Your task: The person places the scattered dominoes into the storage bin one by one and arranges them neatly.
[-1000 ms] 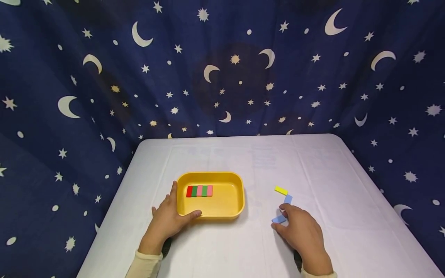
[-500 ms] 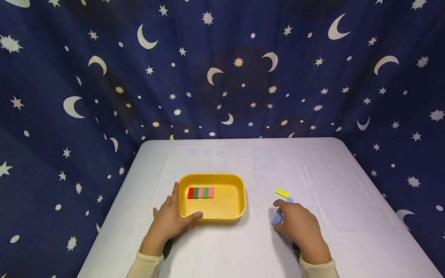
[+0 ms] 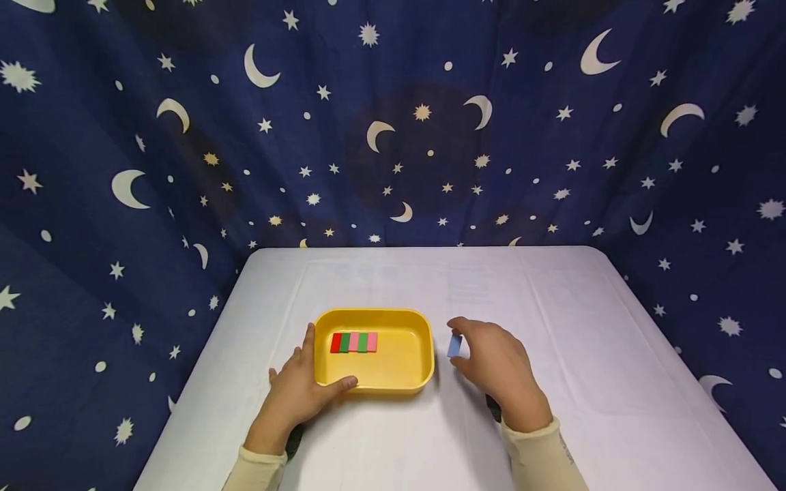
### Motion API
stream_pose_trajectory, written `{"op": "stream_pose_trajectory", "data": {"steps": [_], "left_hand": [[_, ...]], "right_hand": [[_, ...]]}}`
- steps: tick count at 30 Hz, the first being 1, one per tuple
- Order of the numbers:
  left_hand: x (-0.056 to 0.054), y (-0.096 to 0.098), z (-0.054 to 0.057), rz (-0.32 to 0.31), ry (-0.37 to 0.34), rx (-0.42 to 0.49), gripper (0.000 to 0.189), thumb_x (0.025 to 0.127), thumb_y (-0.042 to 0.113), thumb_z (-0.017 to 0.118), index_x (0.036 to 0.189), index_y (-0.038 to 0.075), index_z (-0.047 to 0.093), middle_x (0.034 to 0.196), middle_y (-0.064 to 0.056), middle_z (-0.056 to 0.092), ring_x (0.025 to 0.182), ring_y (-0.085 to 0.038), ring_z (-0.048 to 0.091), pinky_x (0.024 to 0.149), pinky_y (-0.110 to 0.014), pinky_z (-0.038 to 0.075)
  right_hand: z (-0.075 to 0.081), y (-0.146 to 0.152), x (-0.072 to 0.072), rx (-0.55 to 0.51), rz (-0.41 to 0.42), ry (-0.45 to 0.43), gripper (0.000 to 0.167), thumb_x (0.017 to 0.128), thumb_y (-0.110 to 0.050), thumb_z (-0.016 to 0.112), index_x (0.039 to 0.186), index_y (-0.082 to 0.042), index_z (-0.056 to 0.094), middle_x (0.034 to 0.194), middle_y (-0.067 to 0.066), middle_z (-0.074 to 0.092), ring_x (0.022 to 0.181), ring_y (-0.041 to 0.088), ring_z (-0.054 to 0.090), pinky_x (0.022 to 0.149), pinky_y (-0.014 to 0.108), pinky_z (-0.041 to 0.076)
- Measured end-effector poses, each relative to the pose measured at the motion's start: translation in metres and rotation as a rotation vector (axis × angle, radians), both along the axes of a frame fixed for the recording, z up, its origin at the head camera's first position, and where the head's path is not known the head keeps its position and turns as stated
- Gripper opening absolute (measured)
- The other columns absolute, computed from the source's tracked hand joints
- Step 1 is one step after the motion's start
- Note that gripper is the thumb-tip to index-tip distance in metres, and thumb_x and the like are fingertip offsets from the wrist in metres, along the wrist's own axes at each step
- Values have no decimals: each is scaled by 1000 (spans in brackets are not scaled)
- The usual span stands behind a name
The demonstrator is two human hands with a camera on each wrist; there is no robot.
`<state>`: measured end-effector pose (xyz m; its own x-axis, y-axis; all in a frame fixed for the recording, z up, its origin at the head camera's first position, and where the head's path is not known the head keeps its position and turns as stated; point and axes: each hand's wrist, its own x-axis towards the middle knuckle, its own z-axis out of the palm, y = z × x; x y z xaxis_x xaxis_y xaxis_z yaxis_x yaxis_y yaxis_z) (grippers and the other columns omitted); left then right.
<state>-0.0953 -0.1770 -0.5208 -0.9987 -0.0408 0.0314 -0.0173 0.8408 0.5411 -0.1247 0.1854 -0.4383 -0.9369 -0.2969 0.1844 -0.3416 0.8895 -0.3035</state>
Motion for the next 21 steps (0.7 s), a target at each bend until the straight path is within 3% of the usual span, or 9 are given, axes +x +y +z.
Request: {"op": "stream_pose_trajectory", "data": {"steps": [11, 17, 21], "left_hand": [[3, 1, -3, 12, -3, 5, 146, 65, 95, 70, 172, 18, 6, 159, -8, 51, 147, -45, 42, 106, -89, 13], [6, 1, -4, 16, -10, 5, 145, 66, 93, 71, 172, 17, 6, 157, -9, 53, 147, -47, 43, 104, -90, 13], [3, 3, -1, 13, 27, 6, 144, 66, 92, 73, 172, 16, 9, 156, -11, 54, 145, -49, 43, 104, -90, 13]], "right_hand": [[8, -39, -27, -50, 82, 68, 59, 80, -24, 94, 134, -22, 71, 120, -5, 75, 89, 16, 71, 71, 39, 56], [7, -57, -38, -71, 93, 35, 56, 82, -26, 93, 133, -24, 71, 118, -5, 76, 90, 16, 72, 72, 39, 57], [9, -68, -47, -86, 98, 35, 56, 82, -27, 93, 134, -24, 71, 117, -5, 76, 92, 18, 72, 75, 41, 58]]}}
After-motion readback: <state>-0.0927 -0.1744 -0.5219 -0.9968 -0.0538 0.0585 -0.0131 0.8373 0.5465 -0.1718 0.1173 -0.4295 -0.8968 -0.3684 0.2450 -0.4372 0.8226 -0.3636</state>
